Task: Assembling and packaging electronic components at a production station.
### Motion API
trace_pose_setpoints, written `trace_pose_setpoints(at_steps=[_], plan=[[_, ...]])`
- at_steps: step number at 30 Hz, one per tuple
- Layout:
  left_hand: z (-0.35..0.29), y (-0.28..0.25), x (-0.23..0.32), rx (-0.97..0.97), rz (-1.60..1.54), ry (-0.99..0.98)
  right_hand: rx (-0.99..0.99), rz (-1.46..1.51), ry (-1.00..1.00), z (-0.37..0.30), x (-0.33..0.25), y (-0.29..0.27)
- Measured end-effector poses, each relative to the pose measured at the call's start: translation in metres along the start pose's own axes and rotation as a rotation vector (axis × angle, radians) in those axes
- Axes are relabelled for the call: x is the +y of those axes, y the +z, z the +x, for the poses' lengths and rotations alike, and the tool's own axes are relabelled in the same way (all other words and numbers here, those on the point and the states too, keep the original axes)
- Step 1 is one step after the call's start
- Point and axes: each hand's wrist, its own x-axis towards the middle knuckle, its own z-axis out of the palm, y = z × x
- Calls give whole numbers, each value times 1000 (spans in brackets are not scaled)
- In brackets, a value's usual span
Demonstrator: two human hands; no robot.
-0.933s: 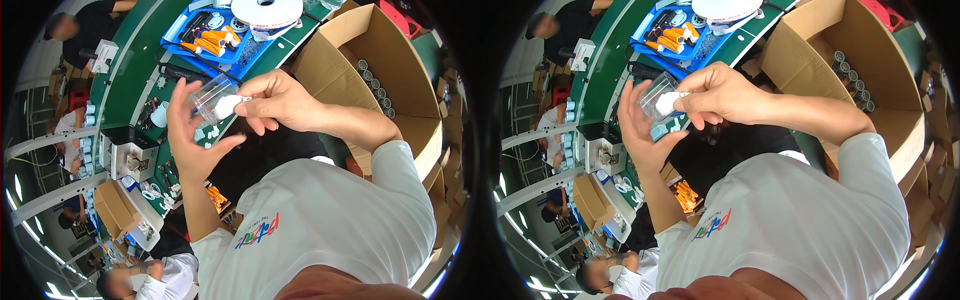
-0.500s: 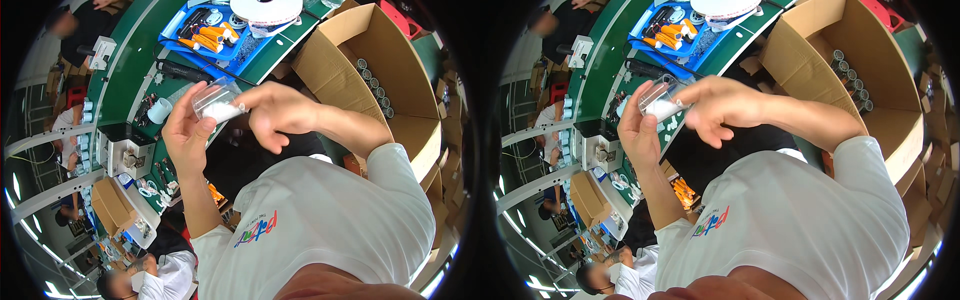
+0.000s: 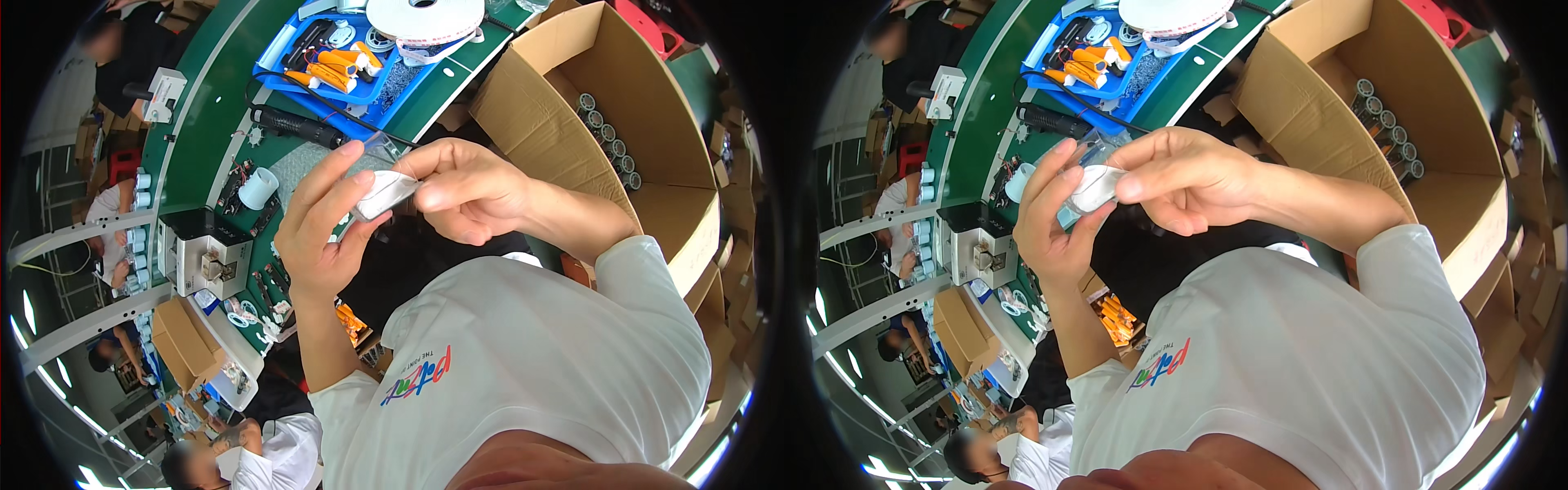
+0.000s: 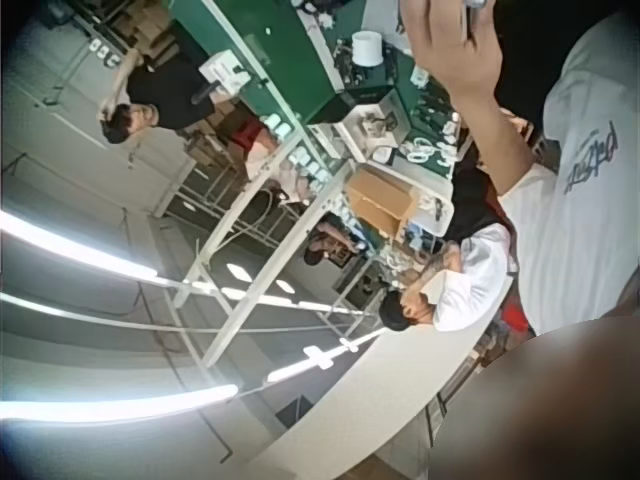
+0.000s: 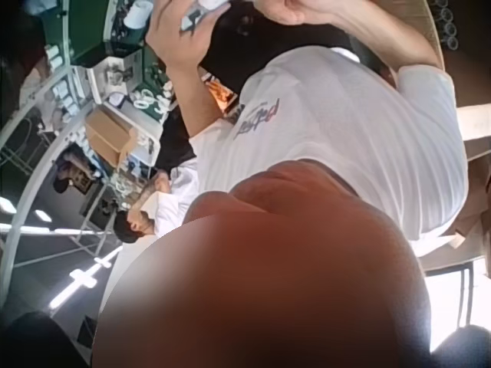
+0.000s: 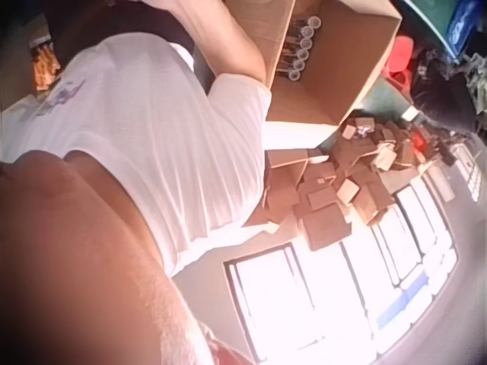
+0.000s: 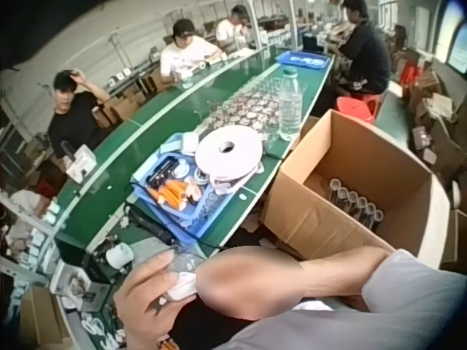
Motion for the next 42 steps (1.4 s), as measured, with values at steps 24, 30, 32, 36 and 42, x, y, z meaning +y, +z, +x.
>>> trace_pose_setpoints(at_steps=[24,30,32,36,42], plan=[[-14,-4,15,175,-752,-599,-182,-879,-266,0,-9,-16],[-21,-26,5,244,-1065,-999,-209,-1278,-567,11,-7,-19],[-21,-27,5,247,-987,-938,-214,-1371,-663,19,-7,-20],[-21,-23,8,252,-754,-768,-219,-1503,-808,26,-7,-18],[-19,-17,9,135,-385,-197,-78,-324,-11,-1,-4,8]])
